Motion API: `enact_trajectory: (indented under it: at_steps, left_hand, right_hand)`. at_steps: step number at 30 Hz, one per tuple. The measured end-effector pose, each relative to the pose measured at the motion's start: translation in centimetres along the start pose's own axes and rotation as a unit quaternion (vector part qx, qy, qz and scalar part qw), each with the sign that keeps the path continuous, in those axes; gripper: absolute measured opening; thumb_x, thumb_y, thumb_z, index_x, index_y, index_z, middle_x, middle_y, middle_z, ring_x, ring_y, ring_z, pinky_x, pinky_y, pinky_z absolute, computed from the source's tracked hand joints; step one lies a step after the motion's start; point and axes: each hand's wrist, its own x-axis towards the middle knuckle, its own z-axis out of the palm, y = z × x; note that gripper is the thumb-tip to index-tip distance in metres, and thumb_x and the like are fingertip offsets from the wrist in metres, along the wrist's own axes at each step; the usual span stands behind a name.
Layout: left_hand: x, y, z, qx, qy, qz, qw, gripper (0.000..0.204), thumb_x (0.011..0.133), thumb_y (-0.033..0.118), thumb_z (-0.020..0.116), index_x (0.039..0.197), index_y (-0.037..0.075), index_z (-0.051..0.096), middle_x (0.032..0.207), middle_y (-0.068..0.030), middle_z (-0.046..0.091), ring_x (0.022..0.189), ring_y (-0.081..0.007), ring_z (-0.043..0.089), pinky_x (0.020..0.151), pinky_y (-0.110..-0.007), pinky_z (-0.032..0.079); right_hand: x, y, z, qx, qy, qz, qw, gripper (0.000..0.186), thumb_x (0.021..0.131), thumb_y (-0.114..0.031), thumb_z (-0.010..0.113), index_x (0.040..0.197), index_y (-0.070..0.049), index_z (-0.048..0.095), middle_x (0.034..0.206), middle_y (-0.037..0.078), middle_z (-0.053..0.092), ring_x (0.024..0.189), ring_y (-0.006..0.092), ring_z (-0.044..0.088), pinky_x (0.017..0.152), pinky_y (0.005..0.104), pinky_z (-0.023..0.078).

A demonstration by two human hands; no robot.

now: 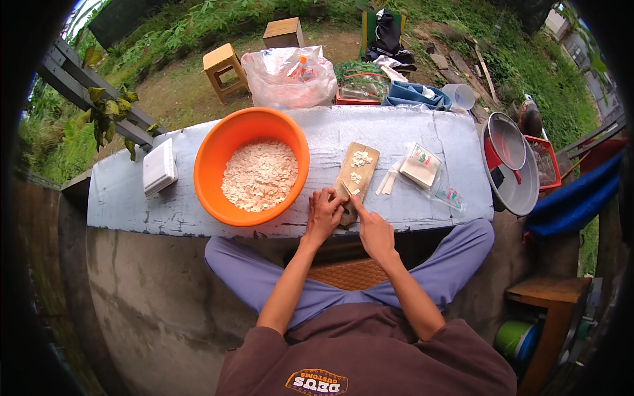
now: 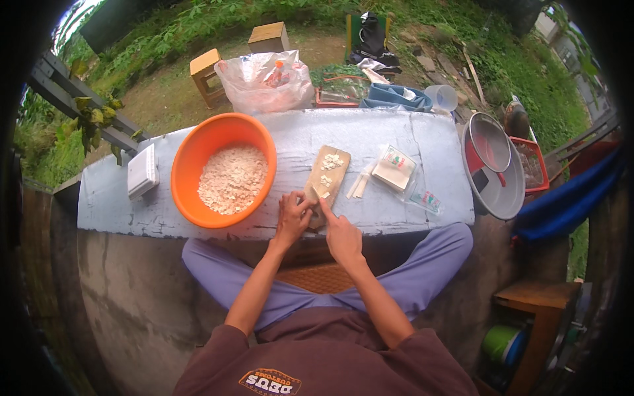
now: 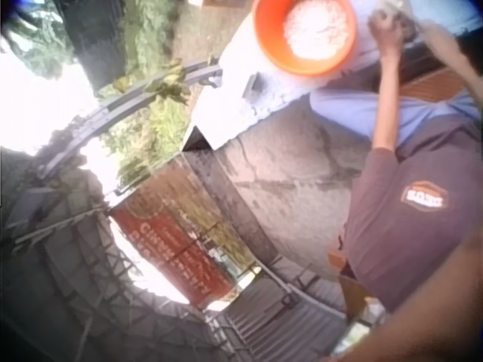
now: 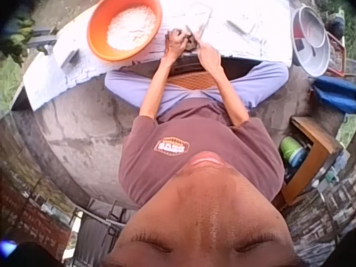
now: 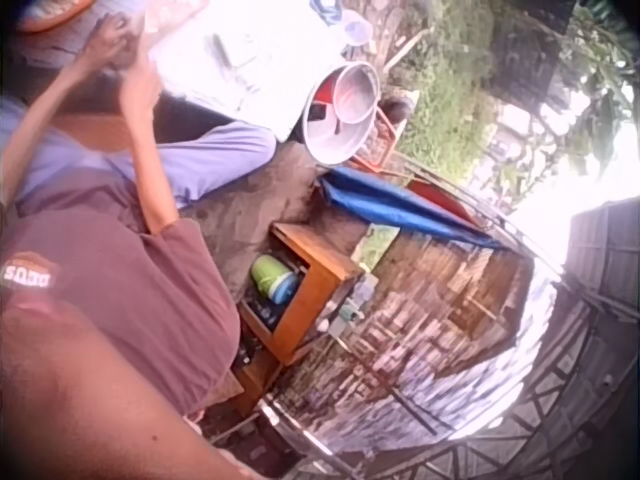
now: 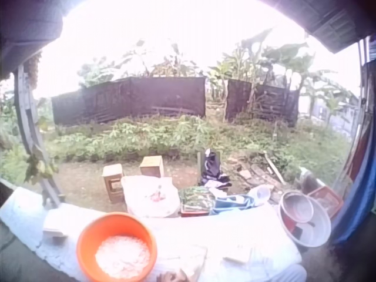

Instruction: The person sits cross-legged on a mat and uses a knife to cut a white block of food on a wooden board. They slice the food into small pieces and transfer them into an orange bowl. The person repeats this process with multiple blocks of food.

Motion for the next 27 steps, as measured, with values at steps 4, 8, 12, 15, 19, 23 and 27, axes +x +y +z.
enact_trajectory:
  at_steps: [4, 8, 12, 15, 19, 23, 27]
  left_hand:
    - [-0.3, -0.4, 0.0, -0.011, 0.0, -0.011, 1.0, 0.021, 0.083, 0.008, 0.067, 0.103, 0.012, 0.073, 0.11, -0.0072, 0.056, 0.105, -0.0285, 0.049, 0.095, -0.042, 0.039]
    - [-0.4, -0.2, 0.0, -0.001, 0.002, -0.005, 1.0, 0.02, 0.082, 0.008, 0.068, 0.102, 0.012, 0.073, 0.109, -0.0071, 0.056, 0.105, -0.0286, 0.049, 0.094, -0.041, 0.039]
    - [-0.6, -0.3, -0.4, 0.0, 0.006, -0.01, 1.0, 0.021, 0.082, 0.007, 0.068, 0.102, 0.012, 0.073, 0.109, -0.007, 0.056, 0.105, -0.0288, 0.049, 0.094, -0.042, 0.038]
    - [-0.8, -0.4, -0.4, 0.001, 0.012, -0.015, 1.0, 0.022, 0.082, 0.007, 0.068, 0.102, 0.013, 0.073, 0.109, -0.0072, 0.056, 0.105, -0.029, 0.049, 0.093, -0.042, 0.038]
    - [-0.8, -0.5, -0.5, -0.011, 0.002, -0.019, 1.0, 0.022, 0.082, 0.006, 0.068, 0.103, 0.012, 0.073, 0.109, -0.008, 0.056, 0.105, -0.0295, 0.049, 0.094, -0.042, 0.039]
    - [-1.1, -0.8, -0.8, -0.017, 0.017, -0.007, 1.0, 0.022, 0.082, 0.005, 0.067, 0.103, 0.01, 0.073, 0.108, -0.0086, 0.056, 0.104, -0.0302, 0.049, 0.093, -0.042, 0.041]
    - [-1.3, -0.9, -0.6, -0.027, 0.024, -0.014, 0.999, 0.023, 0.082, 0.004, 0.067, 0.104, 0.009, 0.073, 0.108, -0.0096, 0.056, 0.103, -0.0311, 0.05, 0.092, -0.042, 0.043]
  right_hand:
    - [-1.1, -0.6, -1.2, -0.024, -0.049, 0.015, 0.998, 0.058, 0.101, -0.015, 0.051, 0.154, -0.036, 0.039, 0.076, 0.019, 0.062, 0.067, 0.0407, 0.066, 0.062, 0.053, 0.053]
    - [-0.3, 0.2, 1.0, -0.012, -0.015, 0.005, 1.0, 0.057, 0.102, -0.015, 0.05, 0.154, -0.036, 0.039, 0.075, 0.019, 0.062, 0.066, 0.0404, 0.066, 0.062, 0.0523, 0.053]
    - [0.0, -0.2, 0.2, 0.004, -0.011, -0.012, 1.0, 0.059, 0.101, -0.015, 0.05, 0.155, -0.037, 0.037, 0.074, 0.019, 0.062, 0.065, 0.0403, 0.065, 0.061, 0.0522, 0.053]
    - [-1.2, -1.1, -0.7, -0.018, -0.073, 0.021, 0.997, 0.066, 0.098, -0.011, 0.051, 0.156, -0.038, 0.034, 0.081, 0.02, 0.064, 0.07, 0.0421, 0.068, 0.066, 0.0541, 0.054]
    - [-0.4, -0.7, 0.8, -0.023, -0.021, 0.003, 1.0, 0.057, 0.102, -0.016, 0.05, 0.154, -0.036, 0.039, 0.075, 0.019, 0.063, 0.066, 0.0407, 0.066, 0.062, 0.0526, 0.053]
    - [-0.3, -1.1, -0.2, -0.012, -0.04, -0.011, 0.999, 0.058, 0.102, -0.016, 0.05, 0.154, -0.036, 0.039, 0.075, 0.019, 0.064, 0.066, 0.0406, 0.066, 0.062, 0.0527, 0.053]
    - [-1.6, -1.2, 0.2, -0.029, -0.048, 0.008, 0.998, 0.058, 0.101, -0.015, 0.05, 0.154, -0.036, 0.039, 0.075, 0.019, 0.063, 0.067, 0.041, 0.066, 0.063, 0.0525, 0.053]
